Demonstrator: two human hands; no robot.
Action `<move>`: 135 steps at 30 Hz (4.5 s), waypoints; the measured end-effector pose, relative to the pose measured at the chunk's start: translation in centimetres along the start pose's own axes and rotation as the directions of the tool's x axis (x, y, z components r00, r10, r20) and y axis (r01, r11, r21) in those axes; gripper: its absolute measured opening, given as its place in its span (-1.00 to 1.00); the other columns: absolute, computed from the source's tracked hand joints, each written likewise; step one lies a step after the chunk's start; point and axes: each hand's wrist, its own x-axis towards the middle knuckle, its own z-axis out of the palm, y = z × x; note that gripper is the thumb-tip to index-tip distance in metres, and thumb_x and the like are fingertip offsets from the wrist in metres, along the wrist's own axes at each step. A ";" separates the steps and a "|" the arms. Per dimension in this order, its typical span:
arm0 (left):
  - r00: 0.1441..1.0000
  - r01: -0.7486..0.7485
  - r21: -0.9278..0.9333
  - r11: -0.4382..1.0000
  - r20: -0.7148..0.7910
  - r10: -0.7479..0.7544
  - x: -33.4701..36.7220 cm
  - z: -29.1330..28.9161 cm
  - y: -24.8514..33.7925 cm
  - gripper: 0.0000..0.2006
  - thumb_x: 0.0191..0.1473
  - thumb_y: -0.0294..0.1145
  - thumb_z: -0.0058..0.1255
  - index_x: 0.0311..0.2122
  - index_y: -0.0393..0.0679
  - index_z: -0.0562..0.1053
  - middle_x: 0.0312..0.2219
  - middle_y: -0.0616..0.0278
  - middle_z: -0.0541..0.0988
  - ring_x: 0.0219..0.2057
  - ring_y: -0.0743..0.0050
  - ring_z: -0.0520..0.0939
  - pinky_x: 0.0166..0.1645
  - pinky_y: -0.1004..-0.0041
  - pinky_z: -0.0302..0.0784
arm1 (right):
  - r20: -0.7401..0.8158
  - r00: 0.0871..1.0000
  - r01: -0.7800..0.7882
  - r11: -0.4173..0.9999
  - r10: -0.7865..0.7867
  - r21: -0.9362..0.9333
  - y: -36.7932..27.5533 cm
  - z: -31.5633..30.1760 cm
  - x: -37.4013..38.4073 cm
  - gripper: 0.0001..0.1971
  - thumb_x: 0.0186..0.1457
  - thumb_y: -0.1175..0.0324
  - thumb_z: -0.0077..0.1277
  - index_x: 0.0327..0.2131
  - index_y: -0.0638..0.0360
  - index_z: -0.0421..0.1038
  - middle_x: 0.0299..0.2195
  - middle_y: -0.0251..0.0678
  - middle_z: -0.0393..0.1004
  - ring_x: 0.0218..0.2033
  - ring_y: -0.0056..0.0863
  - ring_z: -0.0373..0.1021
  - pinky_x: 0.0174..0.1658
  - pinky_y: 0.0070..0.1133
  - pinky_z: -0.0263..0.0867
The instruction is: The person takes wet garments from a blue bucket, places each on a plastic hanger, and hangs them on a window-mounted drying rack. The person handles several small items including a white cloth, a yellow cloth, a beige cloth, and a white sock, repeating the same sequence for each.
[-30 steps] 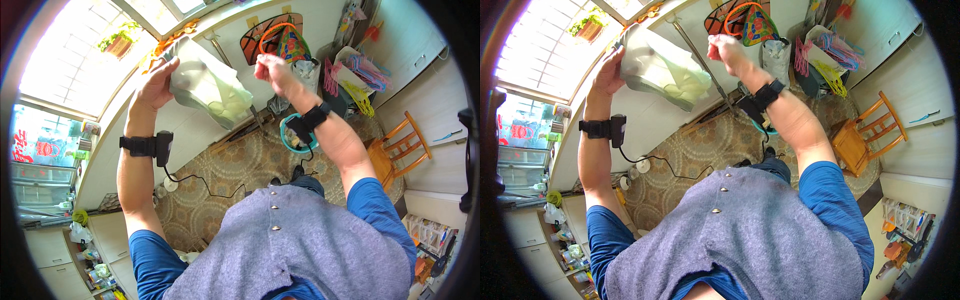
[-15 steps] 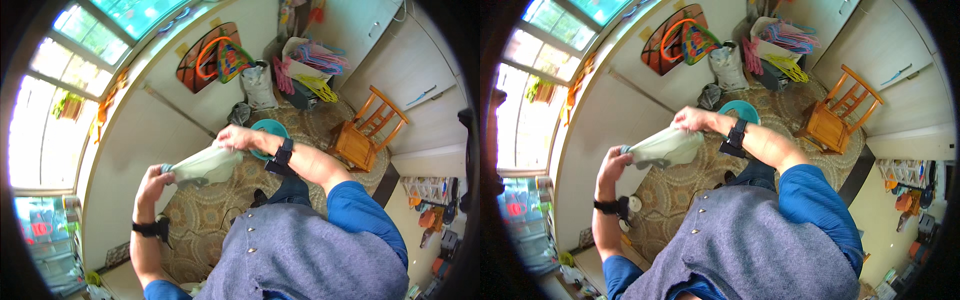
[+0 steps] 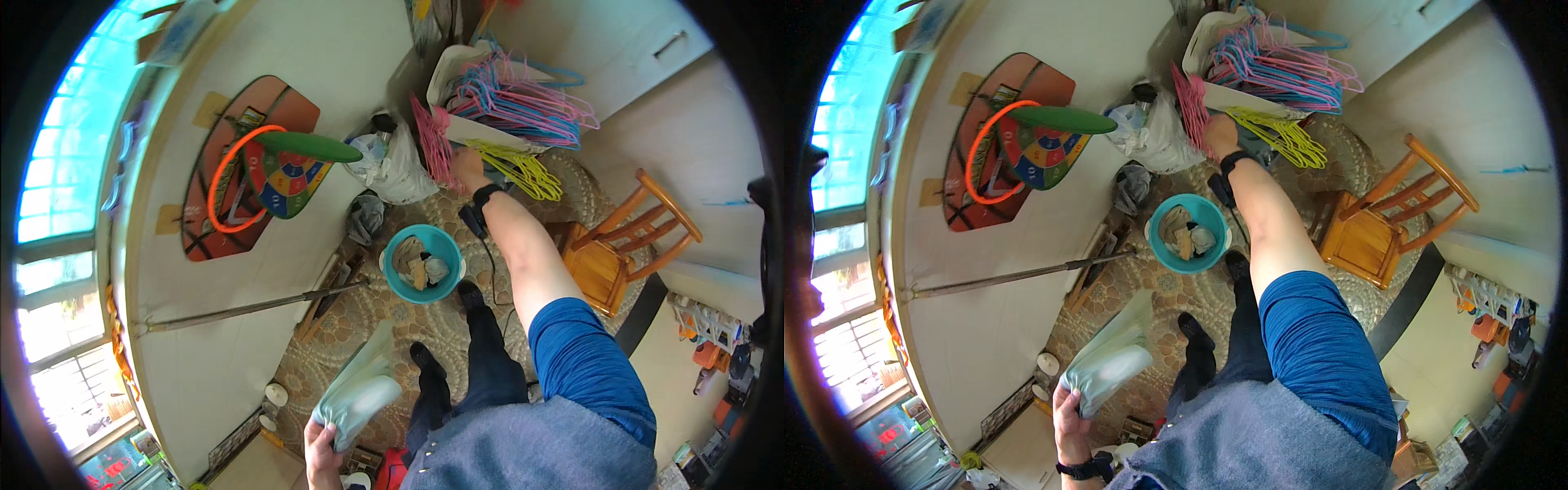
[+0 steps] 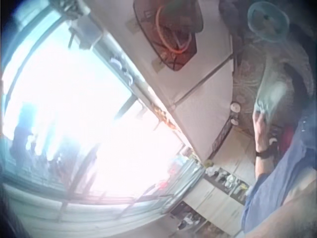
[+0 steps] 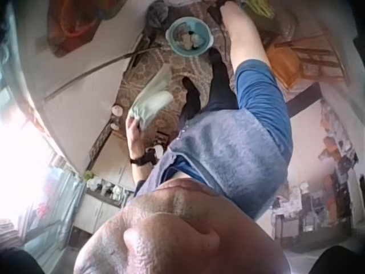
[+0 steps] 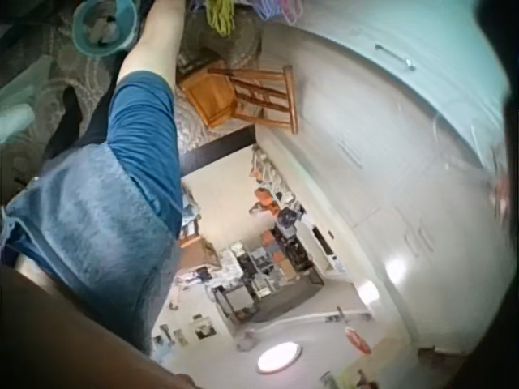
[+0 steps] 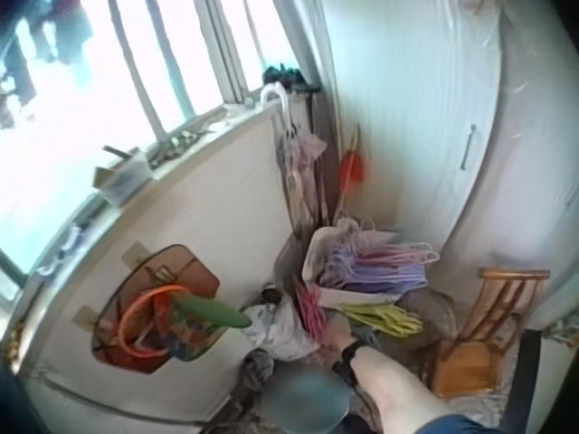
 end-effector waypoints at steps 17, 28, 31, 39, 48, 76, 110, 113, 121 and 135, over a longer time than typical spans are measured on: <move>0.981 0.053 0.008 0.999 -0.187 -0.050 4.6 5.4 -1.7 -0.51 -0.06 -0.46 0.13 0.01 -0.34 0.32 -0.11 0.01 0.51 -0.13 0.20 0.56 0.02 0.23 0.48 | 0.001 0.996 0.091 0.986 -0.092 0.139 3.3 4.5 8.4 -0.75 -0.04 0.27 -0.02 -0.35 0.20 0.53 -0.39 -0.01 0.53 -0.32 -0.04 0.46 -0.21 -0.27 0.37; 0.983 -0.002 0.020 1.000 -0.182 0.006 4.9 6.6 -1.1 -0.57 -0.08 -0.50 0.11 -0.04 -0.33 0.34 -0.19 0.12 0.52 -0.21 0.31 0.56 -0.07 0.34 0.51 | -0.190 0.981 -0.015 0.996 0.031 0.083 5.2 -1.4 3.4 -0.73 0.07 0.18 -0.10 -0.36 0.11 0.52 -0.44 0.02 0.51 -0.36 0.02 0.45 -0.30 -0.20 0.37; 0.989 -0.042 0.027 0.999 -0.144 0.045 5.0 6.7 -0.1 -0.53 -0.07 -0.43 0.16 -0.03 -0.32 0.34 -0.19 0.17 0.52 -0.18 0.36 0.55 -0.02 0.34 0.48 | -0.146 0.988 -0.045 0.999 0.047 0.013 7.1 -6.1 -0.7 -0.74 0.06 0.17 -0.09 -0.37 0.08 0.55 -0.45 0.01 0.51 -0.37 0.01 0.45 -0.30 -0.22 0.37; 0.966 -0.257 -0.040 0.966 0.009 0.257 3.2 8.3 5.1 -0.30 -0.02 -0.42 0.11 0.23 -0.15 0.09 0.08 0.08 0.33 0.09 0.16 0.40 0.11 0.17 0.42 | 0.437 0.771 0.069 0.743 -0.463 0.666 -1.4 -19.7 -17.5 -0.83 0.12 0.46 -0.06 -0.29 0.31 0.50 -0.59 -0.50 0.42 -0.54 -0.70 0.30 -0.47 -0.60 0.20; 0.847 -0.523 0.064 0.850 0.150 0.510 -4.2 11.8 14.9 -0.15 -0.09 -0.42 0.13 0.28 -0.08 -0.07 0.13 0.03 0.21 0.16 0.09 0.30 0.20 0.14 0.30 | 0.403 0.439 0.191 0.521 -0.803 0.832 -16.0 -22.3 -25.0 -0.84 0.06 0.51 -0.05 -0.32 0.33 0.51 -0.71 -0.53 0.26 -0.63 -0.81 0.18 -0.57 -0.73 0.13; 0.642 -0.157 0.950 -0.271 0.307 0.703 -16.8 9.5 23.1 -0.83 0.03 -0.50 0.05 -0.53 -0.33 0.36 -0.69 0.14 0.31 -0.64 0.36 0.33 -0.51 0.39 0.24 | 0.208 -0.236 -0.390 0.289 -0.949 0.874 -35.6 -24.0 -32.0 -0.69 0.20 0.27 -0.11 -0.21 0.37 0.46 -0.32 -0.28 0.47 -0.38 -0.63 0.38 -0.36 -0.71 0.32; 0.289 -0.118 0.985 -0.122 0.151 0.945 -21.8 -3.3 14.4 -0.90 0.02 -0.50 0.06 -0.42 -0.34 0.48 -0.61 0.03 0.47 -0.59 0.11 0.49 -0.48 0.36 0.37 | 0.370 -0.532 0.846 -0.466 -0.761 0.259 -41.9 -28.8 -38.9 -0.89 -0.24 0.49 0.07 -0.62 0.38 0.49 -0.07 -0.03 0.35 -0.05 -0.22 0.31 -0.01 -0.46 0.30; 0.276 -0.069 0.991 -0.111 0.126 0.953 -20.7 -4.2 13.3 -0.87 0.03 -0.47 0.07 -0.44 -0.33 0.47 -0.57 0.02 0.51 -0.55 0.04 0.50 -0.45 0.32 0.39 | 0.323 -0.573 0.819 -0.531 -0.753 0.217 -43.2 -29.9 -41.0 -0.88 -0.21 0.51 0.07 -0.52 0.37 0.51 -0.07 -0.07 0.35 -0.11 -0.24 0.35 -0.04 -0.44 0.32; 0.140 -0.482 0.842 0.243 -0.200 0.970 -21.4 -8.2 12.0 -0.86 0.12 -0.47 0.04 -0.36 -0.37 0.49 -0.68 0.45 0.32 -0.60 0.78 0.22 -0.55 0.63 0.11 | 0.105 -0.376 0.857 -0.302 -0.921 0.419 -46.1 -30.0 -41.8 -0.56 -0.01 0.35 0.12 -0.01 0.21 0.35 -0.13 -0.17 0.38 -0.18 -0.20 0.41 -0.10 -0.40 0.33; 0.288 -0.322 0.923 0.208 -0.114 0.951 -28.2 -7.6 13.7 -0.49 -0.21 -0.27 0.35 -0.13 -0.23 0.43 -0.31 0.28 0.48 -0.20 0.47 0.49 -0.14 0.42 0.44 | -0.154 -0.333 0.771 -0.363 -0.930 0.524 -48.3 -26.4 -47.0 -0.84 0.09 0.35 0.03 -0.45 0.25 0.44 -0.63 -0.09 0.40 -0.58 -0.13 0.38 -0.49 -0.40 0.29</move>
